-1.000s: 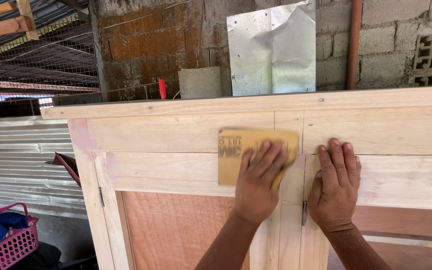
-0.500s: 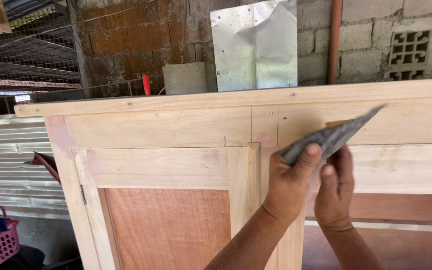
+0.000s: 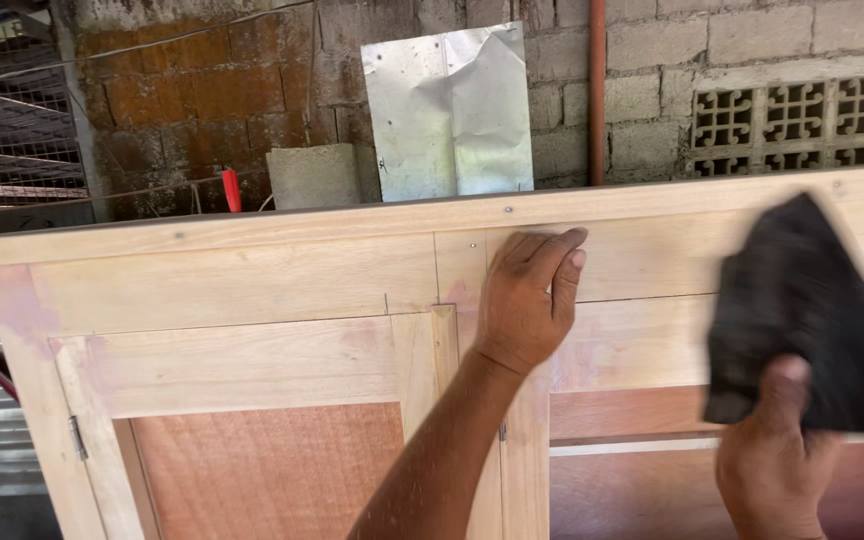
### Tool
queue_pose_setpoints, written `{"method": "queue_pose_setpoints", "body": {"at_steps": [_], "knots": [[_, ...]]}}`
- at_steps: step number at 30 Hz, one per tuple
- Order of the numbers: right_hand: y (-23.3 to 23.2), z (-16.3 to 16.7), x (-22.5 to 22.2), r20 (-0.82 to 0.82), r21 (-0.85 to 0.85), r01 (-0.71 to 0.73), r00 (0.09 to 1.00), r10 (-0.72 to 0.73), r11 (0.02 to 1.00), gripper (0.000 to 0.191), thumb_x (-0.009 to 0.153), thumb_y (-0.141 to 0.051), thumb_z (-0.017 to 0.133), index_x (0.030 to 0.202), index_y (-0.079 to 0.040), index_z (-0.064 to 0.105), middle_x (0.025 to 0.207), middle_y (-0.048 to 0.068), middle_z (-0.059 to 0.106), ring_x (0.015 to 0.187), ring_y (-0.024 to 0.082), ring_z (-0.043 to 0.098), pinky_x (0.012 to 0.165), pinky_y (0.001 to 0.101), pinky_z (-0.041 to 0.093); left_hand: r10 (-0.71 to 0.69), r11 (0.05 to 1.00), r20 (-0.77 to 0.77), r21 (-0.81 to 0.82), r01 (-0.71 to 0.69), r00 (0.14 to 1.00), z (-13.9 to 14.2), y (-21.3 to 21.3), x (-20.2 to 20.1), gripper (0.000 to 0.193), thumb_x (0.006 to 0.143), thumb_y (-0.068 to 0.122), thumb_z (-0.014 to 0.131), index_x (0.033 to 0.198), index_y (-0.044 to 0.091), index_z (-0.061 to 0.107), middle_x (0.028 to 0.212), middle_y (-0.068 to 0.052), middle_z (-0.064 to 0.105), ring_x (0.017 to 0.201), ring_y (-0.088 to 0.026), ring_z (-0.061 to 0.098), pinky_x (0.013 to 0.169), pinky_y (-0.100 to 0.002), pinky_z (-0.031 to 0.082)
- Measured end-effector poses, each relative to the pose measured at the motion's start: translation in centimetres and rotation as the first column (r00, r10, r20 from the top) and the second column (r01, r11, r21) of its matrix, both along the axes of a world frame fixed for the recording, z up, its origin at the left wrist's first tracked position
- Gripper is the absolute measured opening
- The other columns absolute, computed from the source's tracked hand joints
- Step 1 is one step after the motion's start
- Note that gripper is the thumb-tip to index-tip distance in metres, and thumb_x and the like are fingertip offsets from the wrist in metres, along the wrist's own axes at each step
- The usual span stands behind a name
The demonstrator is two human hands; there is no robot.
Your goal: The person sands the top rail and frame of a wooden cabinet with a sheet of sandpaper held by hand, rubbing back and forth along the wood. They work along the length of the rail, then sand the vertical stiles and corner edges of the frame, steadying the cabinet with the other hand.
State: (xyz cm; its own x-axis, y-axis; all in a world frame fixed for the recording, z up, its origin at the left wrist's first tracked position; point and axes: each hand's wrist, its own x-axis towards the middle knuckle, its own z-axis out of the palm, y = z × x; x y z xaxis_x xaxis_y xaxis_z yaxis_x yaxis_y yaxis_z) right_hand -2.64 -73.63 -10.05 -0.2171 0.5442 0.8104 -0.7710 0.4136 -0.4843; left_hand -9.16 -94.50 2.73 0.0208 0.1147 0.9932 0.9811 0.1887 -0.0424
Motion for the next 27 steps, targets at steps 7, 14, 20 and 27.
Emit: {"method": "queue_pose_setpoints", "body": {"at_steps": [7,14,20,27], "knots": [[-0.6,1.4,-6.2,0.084,0.464,0.641,0.655,-0.751,0.611,0.071,0.104,-0.006,0.054,0.167,-0.016,0.023,0.174,0.018,0.018,0.16,0.039,0.009,0.128,0.0563,0.008,0.207,0.969,-0.356,-0.056,-0.242,0.911,0.7,-0.5,-3.6,0.027,0.1,0.024,0.063,0.116,0.004,0.072,0.129,-0.011,0.069,0.126,-0.029,0.061,0.115,-0.045,0.047],[-9.5,0.0,-10.7,-0.12,0.73,0.563,0.663,-0.739,0.386,0.089,0.084,0.008,0.062,0.163,-0.014,0.029,0.172,0.012,0.021,0.161,0.036,0.011,0.13,0.0566,0.008,-0.019,0.993,-0.171,-0.116,-0.001,0.985,0.5,-1.7,-5.1,0.027,0.108,0.021,0.056,0.122,0.004,0.071,0.133,-0.008,0.07,0.13,-0.027,0.061,0.117,-0.04,0.051],[2.8,1.0,-7.8,-0.054,0.535,0.649,0.664,-0.745,0.54,0.076,0.09,0.004,0.059,0.161,-0.011,0.039,0.167,0.022,0.031,0.157,0.045,0.02,0.13,0.0582,0.013,0.08,0.995,-0.323,-0.029,-0.095,0.943,0.2,-1.5,-5.8,0.024,0.103,0.021,0.062,0.116,0.003,0.073,0.128,-0.009,0.071,0.126,-0.028,0.062,0.118,-0.047,0.043],[-1.4,2.8,-9.7,-0.084,0.423,0.69,0.675,-0.733,0.587,0.085,0.089,0.008,0.05,0.167,-0.011,0.023,0.174,0.021,0.011,0.162,0.046,0.004,0.13,0.0619,0.0,0.034,0.996,-0.254,-0.076,-0.055,0.967,0.3,-1.4,-6.0,0.025,0.105,0.023,0.061,0.116,0.005,0.074,0.128,-0.008,0.072,0.127,-0.027,0.062,0.118,-0.044,0.044]]}}
